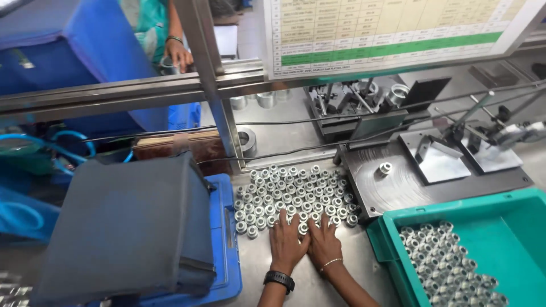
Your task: Sorting small cylindrical metal parts from a large pile on a stainless steel table into a green plastic tray.
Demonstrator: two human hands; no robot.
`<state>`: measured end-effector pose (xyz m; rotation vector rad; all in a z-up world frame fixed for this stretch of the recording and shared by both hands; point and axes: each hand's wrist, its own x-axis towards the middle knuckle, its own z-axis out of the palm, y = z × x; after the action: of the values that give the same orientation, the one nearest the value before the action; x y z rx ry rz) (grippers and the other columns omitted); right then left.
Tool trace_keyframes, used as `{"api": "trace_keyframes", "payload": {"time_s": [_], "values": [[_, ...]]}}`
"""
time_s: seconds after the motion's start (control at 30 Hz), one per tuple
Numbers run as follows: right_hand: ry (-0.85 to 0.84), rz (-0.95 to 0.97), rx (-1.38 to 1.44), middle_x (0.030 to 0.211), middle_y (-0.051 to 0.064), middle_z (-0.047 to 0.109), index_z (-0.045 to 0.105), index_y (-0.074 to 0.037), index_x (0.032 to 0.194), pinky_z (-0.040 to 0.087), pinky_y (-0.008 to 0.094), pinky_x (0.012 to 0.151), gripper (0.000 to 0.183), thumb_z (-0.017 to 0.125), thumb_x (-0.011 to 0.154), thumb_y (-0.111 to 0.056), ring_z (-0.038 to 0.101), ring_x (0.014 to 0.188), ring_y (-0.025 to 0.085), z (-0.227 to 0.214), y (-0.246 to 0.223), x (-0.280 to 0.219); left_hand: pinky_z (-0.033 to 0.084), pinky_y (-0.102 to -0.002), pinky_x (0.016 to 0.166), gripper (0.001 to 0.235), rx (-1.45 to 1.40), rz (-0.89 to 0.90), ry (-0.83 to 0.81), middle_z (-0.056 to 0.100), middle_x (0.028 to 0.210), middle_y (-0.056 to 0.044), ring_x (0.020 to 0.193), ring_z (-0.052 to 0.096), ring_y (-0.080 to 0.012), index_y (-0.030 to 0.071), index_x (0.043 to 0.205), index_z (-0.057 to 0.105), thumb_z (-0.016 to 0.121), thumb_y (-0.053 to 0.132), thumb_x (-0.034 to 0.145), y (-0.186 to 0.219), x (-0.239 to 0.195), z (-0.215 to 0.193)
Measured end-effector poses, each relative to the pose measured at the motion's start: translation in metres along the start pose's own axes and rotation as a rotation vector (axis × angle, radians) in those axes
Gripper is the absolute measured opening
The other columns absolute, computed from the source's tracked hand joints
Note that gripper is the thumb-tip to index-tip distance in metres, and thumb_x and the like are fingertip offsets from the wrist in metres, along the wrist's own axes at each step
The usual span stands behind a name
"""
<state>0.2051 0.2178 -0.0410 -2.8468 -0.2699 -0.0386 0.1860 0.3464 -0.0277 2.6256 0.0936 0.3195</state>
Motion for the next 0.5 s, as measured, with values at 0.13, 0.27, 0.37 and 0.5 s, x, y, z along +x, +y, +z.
{"api": "trace_keyframes", "payload": {"time_s": [0.13, 0.27, 0.37, 0.5], "values": [[-0.064, -0.049, 0.017, 0.142, 0.016, 0.047, 0.057, -0.023, 0.130, 0.060, 0.048, 0.077, 0.044, 0.067, 0.088, -0.029, 0.059, 0.105, 0.040, 0.010, 0.022, -0.010, 0.049, -0.050, 0.091, 0.050, -0.055, -0.002, -0.085, 0.050, 0.144, -0.016, 0.111, 0.057, -0.0384, 0.012, 0.125, 0.061, 0.074, 0.041, 0.086, -0.012, -0.005, 0.024], [-0.117, -0.066, -0.084, 0.135, 0.011, 0.050, 0.058, -0.022, 0.118, 0.058, 0.050, 0.079, 0.036, 0.068, 0.089, -0.040, 0.061, 0.104, 0.037, -0.024, 0.004, -0.050, 0.049, -0.052, 0.082, 0.063, 0.048, 0.060, 0.089, 0.050, 0.137, -0.021, 0.105, 0.056, -0.0410, 0.007, 0.127, 0.062, 0.077, 0.046, 0.080, 0.003, -0.007, 0.011], [0.094, -0.028, -0.067, 0.142, 0.027, 0.044, 0.060, -0.020, 0.127, 0.057, 0.054, 0.066, 0.058, 0.073, 0.075, -0.043, 0.060, 0.095, 0.044, -0.039, -0.008, -0.059, 0.049, -0.048, 0.078, 0.064, 0.215, -0.056, 0.113, 0.051, 0.136, -0.024, 0.099, 0.056, -0.0365, 0.008, 0.124, 0.063, 0.073, 0.054, 0.080, 0.023, 0.000, -0.009], [-0.090, 0.098, -0.021, 0.128, 0.019, 0.051, 0.055, -0.021, 0.122, 0.059, 0.052, 0.067, 0.047, 0.067, 0.086, -0.048, 0.063, 0.098, 0.040, -0.038, 0.000, -0.050, 0.053, -0.045, 0.074, 0.055, 0.302, -0.169, -0.171, 0.056, 0.114, -0.014, 0.095, 0.063, -0.0316, 0.010, 0.109, 0.063, 0.064, 0.062, 0.091, 0.025, 0.008, -0.003]]}}
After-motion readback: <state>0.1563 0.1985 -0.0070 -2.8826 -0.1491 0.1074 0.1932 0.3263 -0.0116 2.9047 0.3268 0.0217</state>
